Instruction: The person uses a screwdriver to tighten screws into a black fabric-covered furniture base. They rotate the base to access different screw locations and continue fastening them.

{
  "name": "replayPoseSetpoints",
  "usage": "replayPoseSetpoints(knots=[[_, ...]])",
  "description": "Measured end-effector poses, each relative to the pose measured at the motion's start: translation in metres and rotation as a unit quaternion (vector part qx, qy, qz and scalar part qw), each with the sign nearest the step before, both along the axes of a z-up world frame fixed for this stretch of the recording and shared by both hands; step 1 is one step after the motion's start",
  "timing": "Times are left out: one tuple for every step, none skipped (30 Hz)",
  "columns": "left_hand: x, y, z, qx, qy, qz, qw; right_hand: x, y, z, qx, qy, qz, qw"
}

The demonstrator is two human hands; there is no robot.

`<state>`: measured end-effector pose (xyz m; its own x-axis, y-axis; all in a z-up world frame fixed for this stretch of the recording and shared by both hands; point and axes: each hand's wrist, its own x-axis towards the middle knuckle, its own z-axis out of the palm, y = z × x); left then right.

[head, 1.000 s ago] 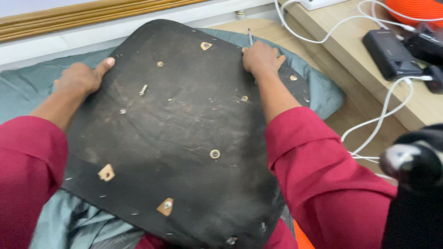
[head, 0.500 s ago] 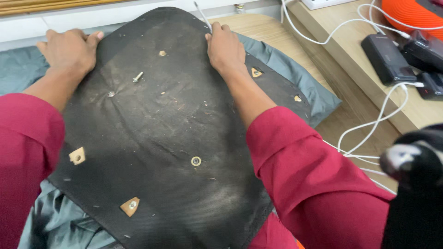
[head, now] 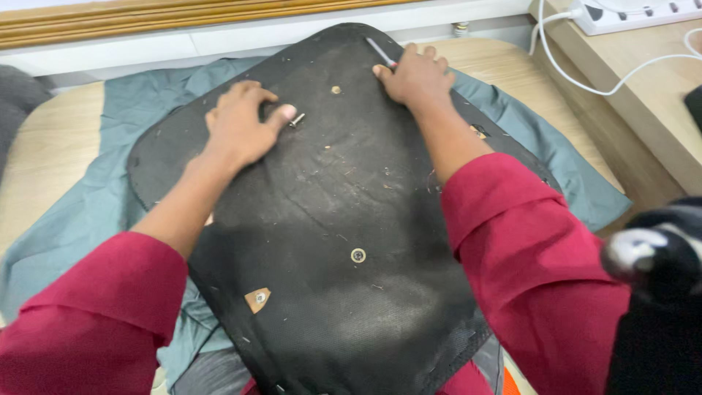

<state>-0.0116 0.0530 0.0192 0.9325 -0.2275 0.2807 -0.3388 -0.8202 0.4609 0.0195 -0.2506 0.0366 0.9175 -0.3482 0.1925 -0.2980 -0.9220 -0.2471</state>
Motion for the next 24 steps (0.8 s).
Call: replayPoseSetpoints(knots=[[-0.014, -0.008, -0.001, 0.002, 0.001, -0.009, 1.0, -0.001, -0.008, 0.004, 0.045, 0.049, -0.011, 0.998], [-0.026, -0.015, -0.003, 0.005, 0.003, -0.019, 1.0, -0.003, -0.015, 0.006, 0.09, 0.098, -0.021, 0.991], [-0.033, -0.025, -0.004, -0.005, -0.008, -0.001, 1.0, -0.003, -0.019, 0.007, 0.09, 0.101, -0.018, 0.991], [-0.039, -0.035, -0.006, -0.014, -0.018, 0.016, 1.0, -0.004, -0.021, 0.007, 0.09, 0.104, -0.015, 0.99], [-0.043, -0.041, -0.009, -0.024, -0.03, 0.027, 0.999, -0.004, -0.024, 0.007, 0.091, 0.105, -0.019, 0.99], [-0.045, -0.042, -0.012, -0.022, -0.052, 0.04, 0.998, -0.004, -0.022, 0.005, 0.089, 0.104, -0.02, 0.99], [-0.046, -0.046, -0.015, -0.024, -0.077, 0.05, 0.996, -0.005, -0.023, 0.004, 0.084, 0.1, -0.026, 0.991], [-0.044, -0.046, -0.017, -0.026, -0.101, 0.059, 0.993, -0.004, -0.022, 0.004, 0.079, 0.096, -0.032, 0.992], [-0.04, -0.044, -0.016, -0.034, -0.118, 0.044, 0.991, -0.002, -0.02, 0.007, 0.088, 0.1, -0.042, 0.99], [-0.035, -0.04, -0.015, -0.042, -0.135, 0.029, 0.99, 0.0, -0.017, 0.01, 0.096, 0.105, -0.052, 0.988], [-0.034, -0.037, -0.018, -0.052, -0.143, 0.013, 0.988, -0.004, -0.016, 0.008, 0.102, 0.117, -0.066, 0.986], [-0.029, -0.03, -0.02, -0.053, -0.136, 0.004, 0.989, -0.005, -0.012, 0.007, 0.106, 0.114, -0.064, 0.986], [-0.023, -0.023, -0.02, -0.054, -0.126, -0.01, 0.99, -0.009, -0.008, 0.006, 0.11, 0.112, -0.069, 0.985], [-0.018, -0.016, -0.02, -0.056, -0.117, -0.024, 0.991, -0.013, -0.006, 0.006, 0.114, 0.109, -0.073, 0.985], [-0.013, -0.01, -0.018, -0.052, -0.126, -0.041, 0.99, -0.017, -0.004, 0.006, 0.112, 0.107, -0.079, 0.985], [-0.009, -0.006, -0.015, -0.047, -0.135, -0.057, 0.988, -0.022, -0.003, 0.006, 0.109, 0.105, -0.084, 0.985], [-0.005, 0.003, -0.015, -0.05, -0.133, -0.077, 0.987, -0.03, 0.0, 0.002, 0.105, 0.103, -0.09, 0.985], [-0.003, 0.011, -0.014, -0.053, -0.131, -0.097, 0.985, -0.04, 0.004, -0.002, 0.105, 0.103, -0.091, 0.985], [0.0, 0.016, -0.009, -0.051, -0.13, -0.119, 0.983, -0.048, 0.006, -0.002, 0.111, 0.102, -0.094, 0.984], [0.001, 0.016, -0.006, -0.049, -0.114, -0.113, 0.986, -0.055, 0.008, 0.0, 0.116, 0.1, -0.097, 0.983], [0.002, 0.015, -0.004, -0.045, -0.104, -0.105, 0.988, -0.057, 0.009, 0.003, 0.122, 0.106, -0.105, 0.981], [0.003, 0.013, -0.002, -0.041, -0.095, -0.098, 0.99, -0.059, 0.01, 0.005, 0.128, 0.111, -0.113, 0.979], [0.003, 0.013, -0.001, -0.034, -0.095, -0.093, 0.991, -0.059, 0.013, 0.007, 0.131, 0.119, -0.116, 0.977], [0.004, 0.011, -0.001, -0.026, -0.096, -0.088, 0.991, -0.059, 0.013, 0.01, 0.139, 0.114, -0.117, 0.977]])
